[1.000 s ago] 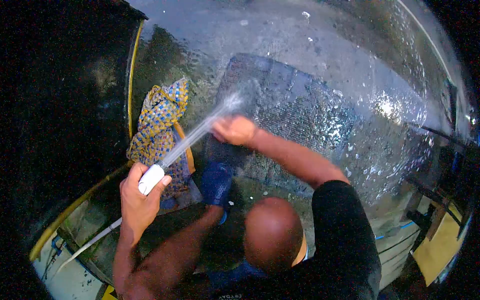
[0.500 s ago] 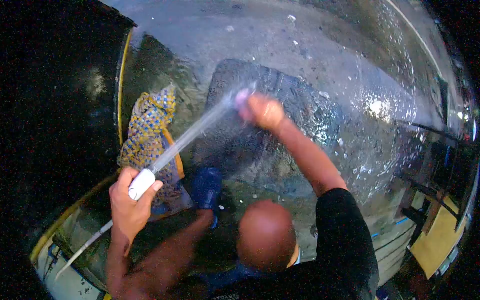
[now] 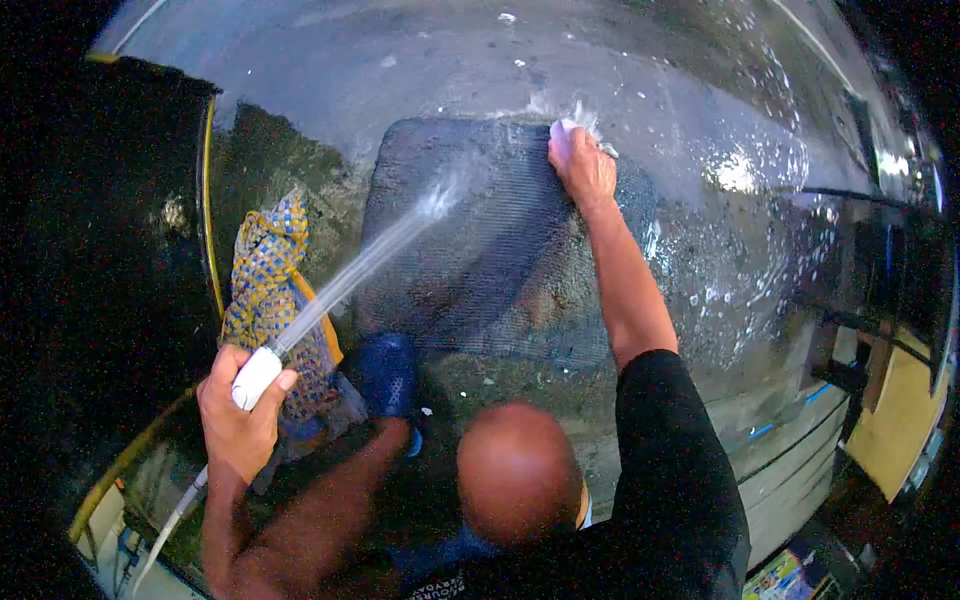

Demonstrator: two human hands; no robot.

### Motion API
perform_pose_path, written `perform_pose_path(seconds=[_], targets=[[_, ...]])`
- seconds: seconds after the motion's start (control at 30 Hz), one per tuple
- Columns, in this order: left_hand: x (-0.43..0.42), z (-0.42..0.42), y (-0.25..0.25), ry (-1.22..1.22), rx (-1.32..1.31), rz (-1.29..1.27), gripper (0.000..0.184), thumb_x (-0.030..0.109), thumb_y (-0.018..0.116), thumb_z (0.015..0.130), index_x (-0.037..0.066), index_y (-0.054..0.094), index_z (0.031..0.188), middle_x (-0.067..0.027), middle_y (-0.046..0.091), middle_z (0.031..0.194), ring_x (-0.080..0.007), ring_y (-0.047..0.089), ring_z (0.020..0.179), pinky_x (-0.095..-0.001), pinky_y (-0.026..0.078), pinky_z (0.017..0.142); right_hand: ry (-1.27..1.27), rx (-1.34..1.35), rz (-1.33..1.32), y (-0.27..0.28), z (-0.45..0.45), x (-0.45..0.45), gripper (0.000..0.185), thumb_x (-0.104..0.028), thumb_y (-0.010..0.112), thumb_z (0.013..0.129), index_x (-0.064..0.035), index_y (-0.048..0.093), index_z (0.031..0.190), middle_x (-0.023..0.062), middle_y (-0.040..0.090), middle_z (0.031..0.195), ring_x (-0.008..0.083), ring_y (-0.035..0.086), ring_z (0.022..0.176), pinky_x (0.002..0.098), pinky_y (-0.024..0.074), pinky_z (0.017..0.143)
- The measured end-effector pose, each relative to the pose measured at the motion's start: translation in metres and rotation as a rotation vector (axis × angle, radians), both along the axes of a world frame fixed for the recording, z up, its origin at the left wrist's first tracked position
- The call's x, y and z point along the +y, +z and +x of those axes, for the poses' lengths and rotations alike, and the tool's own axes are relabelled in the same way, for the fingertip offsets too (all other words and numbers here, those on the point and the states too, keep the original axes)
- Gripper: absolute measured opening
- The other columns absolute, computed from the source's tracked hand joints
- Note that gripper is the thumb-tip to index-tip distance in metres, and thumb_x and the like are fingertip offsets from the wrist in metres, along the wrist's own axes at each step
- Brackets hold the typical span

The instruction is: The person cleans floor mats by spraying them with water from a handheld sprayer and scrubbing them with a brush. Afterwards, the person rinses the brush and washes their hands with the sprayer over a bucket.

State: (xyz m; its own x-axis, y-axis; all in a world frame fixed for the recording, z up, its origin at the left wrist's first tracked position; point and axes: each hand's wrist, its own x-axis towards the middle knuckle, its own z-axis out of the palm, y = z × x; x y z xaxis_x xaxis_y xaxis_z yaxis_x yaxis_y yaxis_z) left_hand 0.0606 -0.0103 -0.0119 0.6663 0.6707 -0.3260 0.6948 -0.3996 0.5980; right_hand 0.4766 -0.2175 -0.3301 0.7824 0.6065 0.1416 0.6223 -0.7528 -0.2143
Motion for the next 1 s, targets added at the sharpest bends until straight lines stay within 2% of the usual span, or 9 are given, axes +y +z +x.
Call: perform_pose_path(seconds=[0.1, 0.2, 0.4, 0.5, 0.6, 0.7, 0.77, 0.9, 1.0], targets=[[-0.002, 0.004, -0.001, 0.007, -0.018, -0.022, 0.031, 0.012, 0.084, 0.08, 0.003, 0.055, 0.088, -0.0129, 0.062, 0.072, -0.0294, 0.059, 0.062, -0.0398, 0.047, 0.06, -0.063, 0.219, 0.081, 0.007, -0.06, -0.002, 0.028, -0.034, 0.062, 0.096, -0.008, 0.054, 0.099, 0.0232, 0.07, 0.089, 0.0438, 0.069, 0.078, 0.0533, 0.0547, 0.065], [-0.004, 0.006, -0.004, -0.009, -0.009, -0.003, 0.031, 0.01, 0.084, 0.079, 0.003, 0.054, 0.087, -0.012, 0.06, 0.072, -0.0272, 0.057, 0.062, -0.0389, 0.046, 0.061, 0.407, 0.311, 0.024, 0.011, -0.121, -0.04, 0.035, -0.038, 0.066, 0.09, -0.007, 0.059, 0.103, 0.0208, 0.069, 0.095, 0.0374, 0.071, 0.08, 0.0488, 0.0575, 0.065], [0.0, 0.014, 0.011, 0.133, 0.065, -0.013, 0.027, 0.005, 0.079, 0.08, 0.003, 0.052, 0.082, -0.0013, 0.052, 0.065, -0.0083, 0.045, 0.063, -0.0291, 0.039, 0.056, -0.354, 0.007, -0.175, 0.01, 0.029, -0.116, 0.04, -0.046, 0.064, 0.092, -0.0098, 0.056, 0.107, 0.0208, 0.069, 0.09, 0.0409, 0.07, 0.079, 0.0524, 0.0565, 0.065], [0.004, 0.003, 0.009, 0.073, 0.014, 0.018, 0.028, 0.006, 0.078, 0.081, 0.004, 0.051, 0.082, -0.0003, 0.05, 0.066, -0.0083, 0.042, 0.063, -0.0285, 0.037, 0.056, -0.401, 0.254, -0.061, 0.021, -0.03, -0.085, 0.04, -0.048, 0.06, 0.094, -0.0085, 0.057, 0.102, 0.0206, 0.07, 0.089, 0.0413, 0.07, 0.079, 0.0525, 0.0557, 0.066], [0.003, 0.004, 0.01, 0.098, -0.029, -0.033, 0.028, 0.007, 0.078, 0.083, 0.004, 0.05, 0.082, 0.0016, 0.049, 0.068, -0.0071, 0.04, 0.063, -0.0267, 0.035, 0.055, 0.28, 0.886, -0.054, 0.016, -0.138, -0.058, 0.031, -0.042, 0.061, 0.091, -0.011, 0.062, 0.094, 0.0157, 0.071, 0.087, 0.039, 0.071, 0.079, 0.0508, 0.0572, 0.069], [0.005, 0.01, 0.015, 0.141, -0.056, -0.073, 0.03, 0.013, 0.078, 0.086, 0.007, 0.048, 0.085, 0.0043, 0.047, 0.07, -0.0043, 0.041, 0.062, -0.0229, 0.033, 0.054, 0.148, 0.184, -0.241, 0.009, -0.088, -0.084, 0.034, -0.045, 0.058, 0.092, -0.0113, 0.064, 0.096, 0.0157, 0.071, 0.081, 0.0363, 0.073, 0.075, 0.051, 0.0576, 0.06], [0.009, 0.004, 0.015, 0.14, -0.048, -0.024, 0.031, 0.018, 0.078, 0.088, 0.009, 0.048, 0.086, 0.0045, 0.047, 0.07, -0.0034, 0.043, 0.06, -0.0217, 0.034, 0.053, -0.258, 0.112, -0.134, -0.006, 0.011, -0.113, 0.037, -0.046, 0.057, 0.095, -0.0099, 0.063, 0.098, 0.0167, 0.071, 0.084, 0.0374, 0.072, 0.074, 0.0512, 0.0571, 0.058], [0.007, 0.003, 0.019, 0.109, -0.044, -0.017, 0.031, 0.015, 0.078, 0.088, 0.008, 0.048, 0.085, 0.004, 0.047, 0.068, -0.0043, 0.043, 0.059, -0.0227, 0.034, 0.052, -0.346, -0.039, -0.03, -0.009, 0.044, -0.106, 0.029, -0.037, 0.054, 0.098, -0.01, 0.062, 0.1, 0.0172, 0.07, 0.087, 0.0355, 0.071, 0.069, 0.0508, 0.0565, 0.055], [-0.001, 0.008, 0.015, 0.06, -0.003, -0.072, 0.031, 0.012, 0.078, 0.087, 0.007, 0.047, 0.083, 0.0034, 0.048, 0.067, -0.0051, 0.044, 0.06, -0.0236, 0.035, 0.052, 0.221, 0.02, -0.271, 0.044, -0.097, -0.031, 0.016, -0.025, 0.053, 0.094, -0.0125, 0.062, 0.1, 0.0136, 0.069, 0.087, 0.0301, 0.07, 0.064, 0.0482, 0.0574, 0.054]])
